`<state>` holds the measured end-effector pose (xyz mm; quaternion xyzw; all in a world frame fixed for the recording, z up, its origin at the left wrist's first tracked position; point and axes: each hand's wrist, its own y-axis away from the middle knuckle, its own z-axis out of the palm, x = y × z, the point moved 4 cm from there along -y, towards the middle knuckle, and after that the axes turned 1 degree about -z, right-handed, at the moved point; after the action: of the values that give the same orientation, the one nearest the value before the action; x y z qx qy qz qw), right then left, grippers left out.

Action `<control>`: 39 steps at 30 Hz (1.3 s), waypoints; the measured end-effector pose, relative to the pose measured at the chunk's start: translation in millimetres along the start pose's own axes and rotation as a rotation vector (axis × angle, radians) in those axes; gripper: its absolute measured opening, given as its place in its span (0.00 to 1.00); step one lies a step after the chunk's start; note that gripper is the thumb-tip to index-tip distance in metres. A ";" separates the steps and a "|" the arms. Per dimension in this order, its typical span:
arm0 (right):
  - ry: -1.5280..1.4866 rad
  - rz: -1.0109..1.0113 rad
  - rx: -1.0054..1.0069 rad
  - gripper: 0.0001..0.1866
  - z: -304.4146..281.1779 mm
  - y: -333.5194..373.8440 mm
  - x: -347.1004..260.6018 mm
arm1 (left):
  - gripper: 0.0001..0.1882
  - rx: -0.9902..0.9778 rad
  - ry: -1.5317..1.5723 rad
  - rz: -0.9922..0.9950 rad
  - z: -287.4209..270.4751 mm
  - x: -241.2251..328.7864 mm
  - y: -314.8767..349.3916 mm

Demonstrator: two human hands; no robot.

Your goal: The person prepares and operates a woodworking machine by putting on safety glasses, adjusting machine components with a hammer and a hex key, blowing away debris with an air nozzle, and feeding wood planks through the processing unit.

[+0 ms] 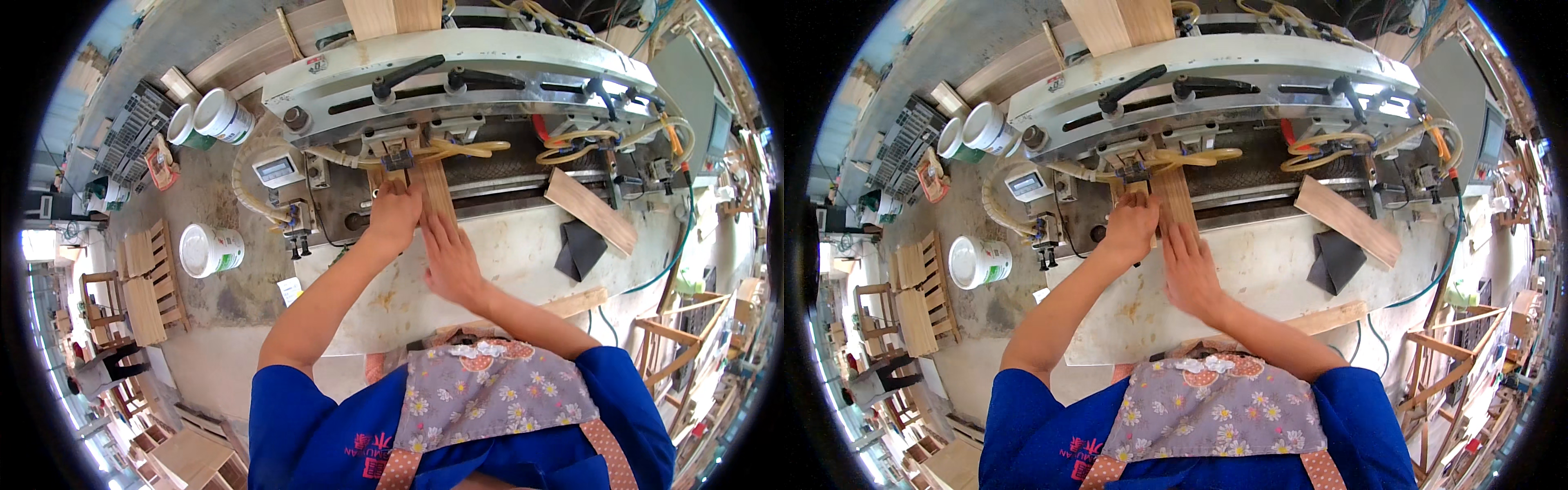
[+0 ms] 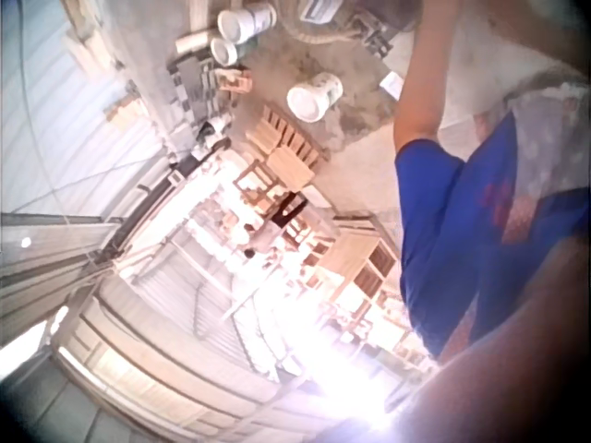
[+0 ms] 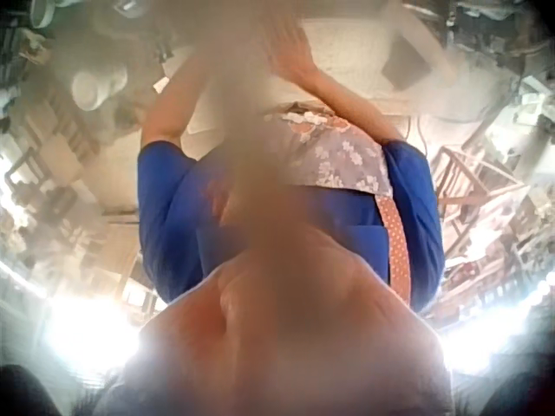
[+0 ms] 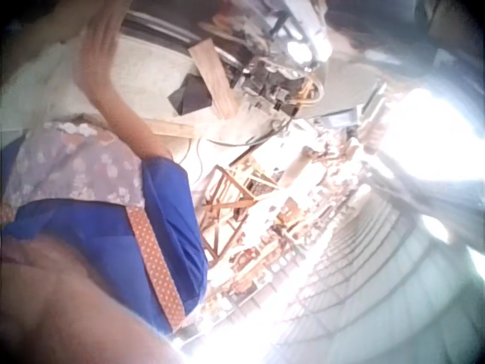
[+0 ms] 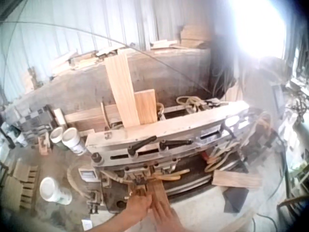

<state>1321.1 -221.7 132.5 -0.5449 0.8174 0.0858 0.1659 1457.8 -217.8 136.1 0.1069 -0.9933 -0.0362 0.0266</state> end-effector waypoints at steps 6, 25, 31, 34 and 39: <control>-0.123 0.053 -0.190 0.29 -10.4 82.4 10.6 | 0.26 -0.027 0.049 -0.020 2.7 1.1 -4.0; -0.593 0.661 0.379 0.04 -15.1 156.3 150.0 | 0.36 -0.313 -0.041 -0.155 -17.7 8.7 -3.6; -0.696 0.567 0.446 0.05 -12.1 161.2 148.3 | 0.42 -0.255 -0.042 -0.036 -26.3 12.8 -0.5; -0.604 0.502 0.426 0.05 -9.1 164.1 147.7 | 0.41 -0.293 -0.079 -0.089 -19.8 13.1 -3.7; -0.429 0.390 0.458 0.04 -3.8 167.9 144.4 | 0.40 -0.254 -0.090 -0.040 -14.6 3.5 -2.8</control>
<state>1115.3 -281.8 76.6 -0.2972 0.8507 0.0430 0.4315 1455.9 -222.2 150.6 0.1205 -0.9786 -0.1667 -0.0055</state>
